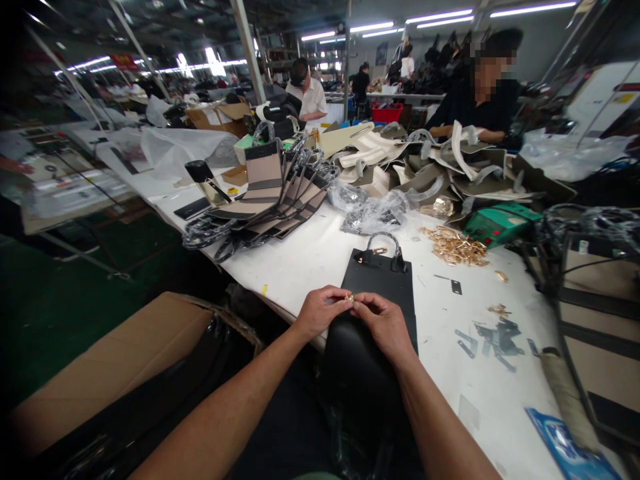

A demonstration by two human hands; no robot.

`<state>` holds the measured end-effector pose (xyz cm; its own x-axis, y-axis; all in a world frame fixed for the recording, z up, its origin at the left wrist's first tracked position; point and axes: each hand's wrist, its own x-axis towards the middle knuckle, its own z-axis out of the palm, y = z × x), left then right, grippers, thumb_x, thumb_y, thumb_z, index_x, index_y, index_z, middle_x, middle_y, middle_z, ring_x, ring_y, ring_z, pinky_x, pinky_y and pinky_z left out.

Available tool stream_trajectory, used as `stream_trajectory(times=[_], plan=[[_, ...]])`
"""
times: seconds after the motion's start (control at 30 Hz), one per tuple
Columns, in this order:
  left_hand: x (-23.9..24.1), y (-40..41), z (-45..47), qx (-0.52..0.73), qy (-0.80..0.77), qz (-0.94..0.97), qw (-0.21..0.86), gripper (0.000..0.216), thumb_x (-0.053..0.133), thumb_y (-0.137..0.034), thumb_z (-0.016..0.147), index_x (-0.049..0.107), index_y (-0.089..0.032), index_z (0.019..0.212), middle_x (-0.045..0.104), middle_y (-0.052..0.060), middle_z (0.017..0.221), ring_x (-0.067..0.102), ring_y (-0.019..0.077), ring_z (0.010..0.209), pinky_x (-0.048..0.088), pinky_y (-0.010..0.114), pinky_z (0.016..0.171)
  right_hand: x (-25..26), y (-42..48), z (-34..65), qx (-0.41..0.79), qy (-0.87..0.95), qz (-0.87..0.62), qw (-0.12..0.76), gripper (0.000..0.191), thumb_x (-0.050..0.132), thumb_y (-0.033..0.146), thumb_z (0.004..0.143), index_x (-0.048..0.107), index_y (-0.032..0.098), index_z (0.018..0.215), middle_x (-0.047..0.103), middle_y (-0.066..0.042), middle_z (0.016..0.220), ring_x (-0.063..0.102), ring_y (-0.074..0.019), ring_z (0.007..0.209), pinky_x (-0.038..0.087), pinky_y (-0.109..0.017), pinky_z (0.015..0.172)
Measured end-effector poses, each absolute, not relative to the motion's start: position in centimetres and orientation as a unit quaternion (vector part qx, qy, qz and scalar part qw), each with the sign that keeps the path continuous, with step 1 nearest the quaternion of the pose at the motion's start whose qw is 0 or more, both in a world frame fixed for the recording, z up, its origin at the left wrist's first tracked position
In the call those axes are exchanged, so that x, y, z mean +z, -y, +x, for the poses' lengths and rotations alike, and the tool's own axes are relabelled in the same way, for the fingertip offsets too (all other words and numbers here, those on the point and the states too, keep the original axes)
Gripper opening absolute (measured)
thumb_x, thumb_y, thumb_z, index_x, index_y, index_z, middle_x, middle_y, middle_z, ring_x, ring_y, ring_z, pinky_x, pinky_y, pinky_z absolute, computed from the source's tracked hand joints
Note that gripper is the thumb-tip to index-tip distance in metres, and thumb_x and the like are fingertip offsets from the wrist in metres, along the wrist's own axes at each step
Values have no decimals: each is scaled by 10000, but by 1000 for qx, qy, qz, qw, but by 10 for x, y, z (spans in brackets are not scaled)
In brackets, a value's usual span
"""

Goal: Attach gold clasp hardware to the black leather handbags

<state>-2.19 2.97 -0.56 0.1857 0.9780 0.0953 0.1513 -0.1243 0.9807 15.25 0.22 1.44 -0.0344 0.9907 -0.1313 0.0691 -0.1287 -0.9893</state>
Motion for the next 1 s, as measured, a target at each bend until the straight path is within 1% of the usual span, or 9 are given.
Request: stream_trajectory(times=[0.23,0.47,0.53,0.63,0.73,0.87,1.0], plan=[[-5,-29,-22,423,-463,619,472,228,731,-330,788,761,-178,955,756,70,946,697,191,860,555,298,816,11,-3,155,510,523,-528,434,308,712,498,781,720,213,897,715,-41,802,641,-213,778,495,-331,769],[0,-28,-21,423,-460,620,475,214,727,-309,796,757,-174,960,755,65,942,692,188,866,544,295,824,15,-1,155,506,538,-508,443,248,692,461,818,700,216,855,709,-33,804,642,-199,780,490,-326,792],[0,-27,-20,433,-456,613,478,221,720,-310,805,752,-175,978,751,64,933,689,183,860,545,290,817,15,-1,155,518,516,-507,456,262,720,459,797,704,211,881,718,-39,818,658,-201,784,502,-330,795],[-2,-27,-18,450,-451,615,465,235,705,-322,824,745,-189,1013,739,57,941,680,172,857,541,279,809,14,-2,155,545,461,-508,482,338,747,487,767,702,215,962,735,-42,870,685,-194,764,527,-335,779],[-4,-27,-17,455,-448,635,434,225,690,-316,840,744,-199,1024,725,54,961,671,165,870,530,277,819,13,-5,155,552,439,-522,480,389,749,509,758,715,212,1007,748,-48,891,699,-190,744,537,-329,764],[-2,-26,-17,452,-446,654,411,185,677,-295,850,749,-218,1001,729,48,979,673,169,887,528,284,833,13,-8,151,542,445,-538,467,352,750,523,745,747,217,919,746,-40,821,680,-194,706,527,-318,722],[1,-26,-19,443,-451,656,412,161,667,-303,860,754,-232,975,740,34,954,681,175,880,532,288,827,14,-8,147,527,473,-531,465,308,681,528,807,740,232,869,725,-25,762,650,-195,676,500,-308,680]])
